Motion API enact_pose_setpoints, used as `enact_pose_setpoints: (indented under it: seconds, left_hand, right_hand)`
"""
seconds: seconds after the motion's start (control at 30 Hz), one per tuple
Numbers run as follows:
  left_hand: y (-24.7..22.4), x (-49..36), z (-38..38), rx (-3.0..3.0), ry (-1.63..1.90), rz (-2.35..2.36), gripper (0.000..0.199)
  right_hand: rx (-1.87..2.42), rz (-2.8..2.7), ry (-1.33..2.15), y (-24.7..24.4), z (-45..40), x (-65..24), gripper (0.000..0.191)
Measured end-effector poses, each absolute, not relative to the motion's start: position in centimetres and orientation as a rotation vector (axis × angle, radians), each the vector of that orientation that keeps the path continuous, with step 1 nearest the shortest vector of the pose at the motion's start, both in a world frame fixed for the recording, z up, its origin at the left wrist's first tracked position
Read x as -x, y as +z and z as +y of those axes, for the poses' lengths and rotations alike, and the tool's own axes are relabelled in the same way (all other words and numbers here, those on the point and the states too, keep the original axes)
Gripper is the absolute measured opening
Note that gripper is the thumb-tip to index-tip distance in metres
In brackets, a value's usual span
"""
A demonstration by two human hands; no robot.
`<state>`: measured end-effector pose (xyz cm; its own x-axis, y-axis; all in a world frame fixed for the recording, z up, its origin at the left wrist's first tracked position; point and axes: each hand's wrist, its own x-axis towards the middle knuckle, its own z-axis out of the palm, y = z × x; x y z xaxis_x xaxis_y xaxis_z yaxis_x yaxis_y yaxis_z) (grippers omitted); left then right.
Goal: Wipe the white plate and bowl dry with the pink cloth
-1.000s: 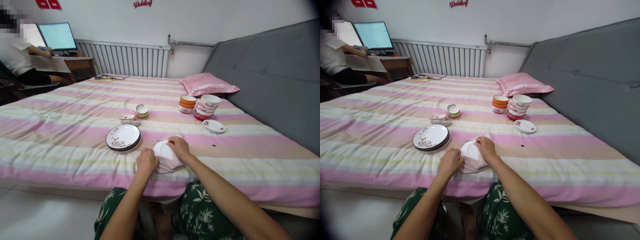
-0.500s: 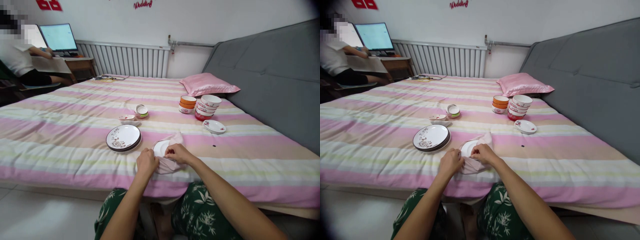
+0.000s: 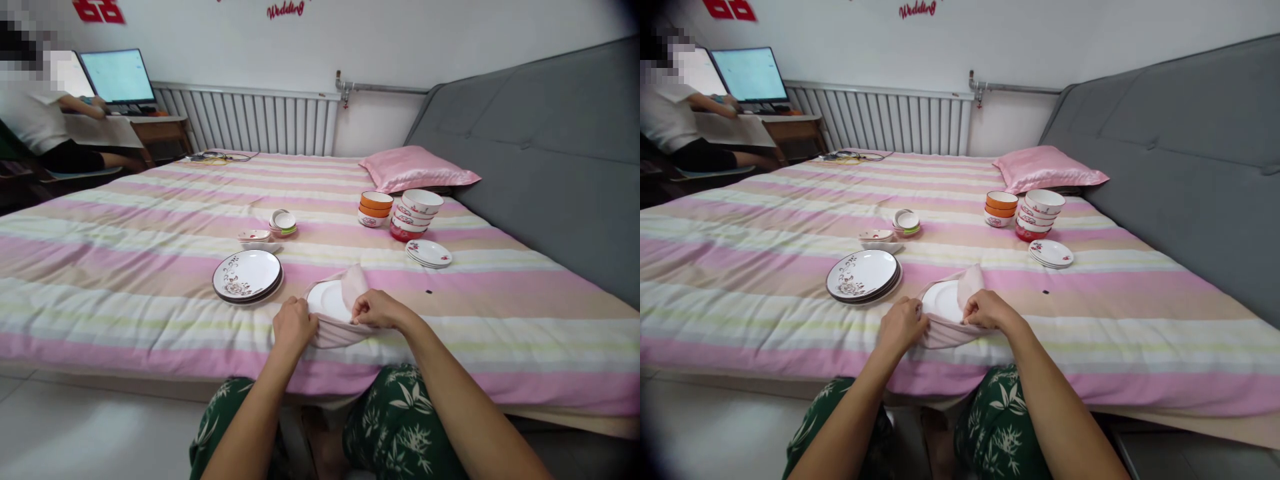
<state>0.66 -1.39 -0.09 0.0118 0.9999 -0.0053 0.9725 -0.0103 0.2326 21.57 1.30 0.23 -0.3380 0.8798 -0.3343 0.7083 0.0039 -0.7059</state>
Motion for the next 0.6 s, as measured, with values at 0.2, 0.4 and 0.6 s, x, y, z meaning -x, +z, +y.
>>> enact_pose_setpoints:
  seconds: [0.2,0.4,0.6]
  left_hand:
    - [0.0,-0.7,-1.4,-2.104,0.251,2.079,0.022]
    - [-0.2,-0.6,-1.4,-2.106,0.277,2.071,0.023]
    - [-0.2,-0.6,-1.4,-2.088,0.314,2.062,0.021]
  right_hand:
    - [1.87,-2.019,1.117,0.5,0.8,-22.2,0.013]
    - [2.343,-1.676,0.521,2.0,0.1,-22.9,0.016]
    - [2.014,-1.624,-0.067,3.1,-0.2,-21.5,0.022]
